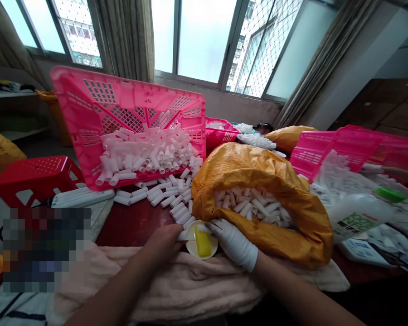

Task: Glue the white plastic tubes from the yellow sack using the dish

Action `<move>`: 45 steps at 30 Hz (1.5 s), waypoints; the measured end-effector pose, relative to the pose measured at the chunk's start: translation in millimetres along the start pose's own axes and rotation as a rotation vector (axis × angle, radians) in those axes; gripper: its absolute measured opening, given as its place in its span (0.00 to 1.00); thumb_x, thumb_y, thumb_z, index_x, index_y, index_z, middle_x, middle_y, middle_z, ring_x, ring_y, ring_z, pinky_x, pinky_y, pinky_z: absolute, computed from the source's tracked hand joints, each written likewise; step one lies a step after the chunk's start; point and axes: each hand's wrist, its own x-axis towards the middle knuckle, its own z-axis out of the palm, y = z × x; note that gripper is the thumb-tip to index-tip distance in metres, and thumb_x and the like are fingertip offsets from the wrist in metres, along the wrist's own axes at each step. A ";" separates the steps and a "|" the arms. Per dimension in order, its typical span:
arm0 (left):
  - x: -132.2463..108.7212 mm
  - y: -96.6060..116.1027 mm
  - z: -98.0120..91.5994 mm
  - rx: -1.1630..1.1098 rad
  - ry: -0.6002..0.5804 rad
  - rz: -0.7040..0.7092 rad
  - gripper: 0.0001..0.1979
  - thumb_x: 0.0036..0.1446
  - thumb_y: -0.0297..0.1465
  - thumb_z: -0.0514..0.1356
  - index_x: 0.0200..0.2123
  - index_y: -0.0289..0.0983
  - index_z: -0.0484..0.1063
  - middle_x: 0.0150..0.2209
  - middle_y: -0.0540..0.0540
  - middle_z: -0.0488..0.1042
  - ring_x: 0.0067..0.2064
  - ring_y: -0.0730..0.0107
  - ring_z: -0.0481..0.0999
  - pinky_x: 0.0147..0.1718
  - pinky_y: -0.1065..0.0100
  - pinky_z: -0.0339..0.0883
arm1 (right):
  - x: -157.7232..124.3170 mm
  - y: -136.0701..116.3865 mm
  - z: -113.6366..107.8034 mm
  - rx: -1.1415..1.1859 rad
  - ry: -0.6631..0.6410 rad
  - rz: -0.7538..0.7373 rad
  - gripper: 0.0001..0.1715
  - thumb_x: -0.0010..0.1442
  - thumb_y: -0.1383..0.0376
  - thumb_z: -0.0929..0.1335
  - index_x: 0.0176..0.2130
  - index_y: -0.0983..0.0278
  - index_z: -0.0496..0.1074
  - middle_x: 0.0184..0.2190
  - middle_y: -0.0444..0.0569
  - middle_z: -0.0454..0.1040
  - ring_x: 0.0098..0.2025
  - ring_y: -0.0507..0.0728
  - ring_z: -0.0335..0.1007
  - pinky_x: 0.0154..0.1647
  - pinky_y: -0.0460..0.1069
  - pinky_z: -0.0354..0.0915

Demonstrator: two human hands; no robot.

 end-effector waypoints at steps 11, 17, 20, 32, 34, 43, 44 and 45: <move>-2.0 7.5 -6.6 0.027 -0.020 -0.030 0.03 0.50 0.30 0.52 0.29 0.38 0.65 0.32 0.48 0.71 0.36 0.69 0.70 0.32 0.72 0.58 | -20.0 -10.1 2.1 -0.006 -0.007 -0.074 0.17 0.58 0.72 0.61 0.48 0.61 0.65 0.47 0.49 0.68 0.48 0.57 0.62 0.49 0.55 0.62; -3.4 7.9 -8.8 0.014 -0.004 0.006 0.04 0.51 0.30 0.52 0.28 0.38 0.65 0.30 0.49 0.71 0.34 0.71 0.69 0.32 0.73 0.58 | -20.5 -11.4 2.0 -0.022 0.050 -0.014 0.14 0.59 0.72 0.60 0.45 0.65 0.67 0.43 0.52 0.69 0.46 0.59 0.63 0.48 0.56 0.63; -2.8 6.7 -8.7 0.020 0.001 0.014 0.05 0.51 0.31 0.51 0.27 0.38 0.65 0.30 0.49 0.71 0.33 0.71 0.69 0.30 0.73 0.57 | -24.2 -8.0 4.7 -0.080 0.001 -0.111 0.13 0.59 0.70 0.61 0.45 0.63 0.67 0.45 0.51 0.69 0.49 0.59 0.60 0.49 0.56 0.61; -1.2 -1.2 -2.0 0.054 0.037 0.005 0.08 0.53 0.37 0.52 0.28 0.38 0.63 0.30 0.48 0.71 0.32 0.69 0.69 0.29 0.72 0.56 | -30.8 -31.5 -8.5 -0.084 -0.014 -0.313 0.10 0.60 0.67 0.61 0.38 0.59 0.70 0.37 0.48 0.71 0.36 0.57 0.67 0.36 0.53 0.64; -0.7 0.0 -2.5 0.064 0.054 -0.020 0.10 0.54 0.39 0.51 0.28 0.38 0.63 0.30 0.48 0.71 0.33 0.69 0.69 0.29 0.72 0.56 | -24.4 -33.8 -7.1 0.093 0.069 -0.278 0.09 0.59 0.68 0.62 0.39 0.60 0.68 0.40 0.49 0.69 0.39 0.56 0.66 0.39 0.52 0.65; -2.9 2.3 -3.9 0.095 0.167 0.109 0.03 0.52 0.31 0.53 0.29 0.37 0.63 0.31 0.49 0.71 0.36 0.69 0.69 0.35 0.69 0.57 | 9.7 -41.8 10.8 0.776 0.559 0.147 0.15 0.58 0.72 0.62 0.45 0.57 0.61 0.42 0.47 0.66 0.44 0.53 0.65 0.48 0.52 0.63; -3.5 2.4 -4.5 0.104 0.165 0.122 0.03 0.52 0.30 0.53 0.29 0.37 0.63 0.31 0.49 0.71 0.36 0.69 0.69 0.35 0.69 0.56 | 10.6 -42.8 6.6 0.725 0.526 0.083 0.16 0.57 0.73 0.62 0.44 0.57 0.61 0.42 0.47 0.66 0.45 0.53 0.64 0.49 0.52 0.63; -4.2 2.9 -5.4 0.120 0.168 0.130 0.03 0.52 0.30 0.53 0.29 0.37 0.63 0.31 0.49 0.71 0.36 0.68 0.69 0.36 0.68 0.56 | 10.9 -43.7 1.7 0.668 0.488 0.009 0.16 0.57 0.74 0.62 0.44 0.57 0.62 0.42 0.47 0.66 0.46 0.54 0.64 0.48 0.53 0.63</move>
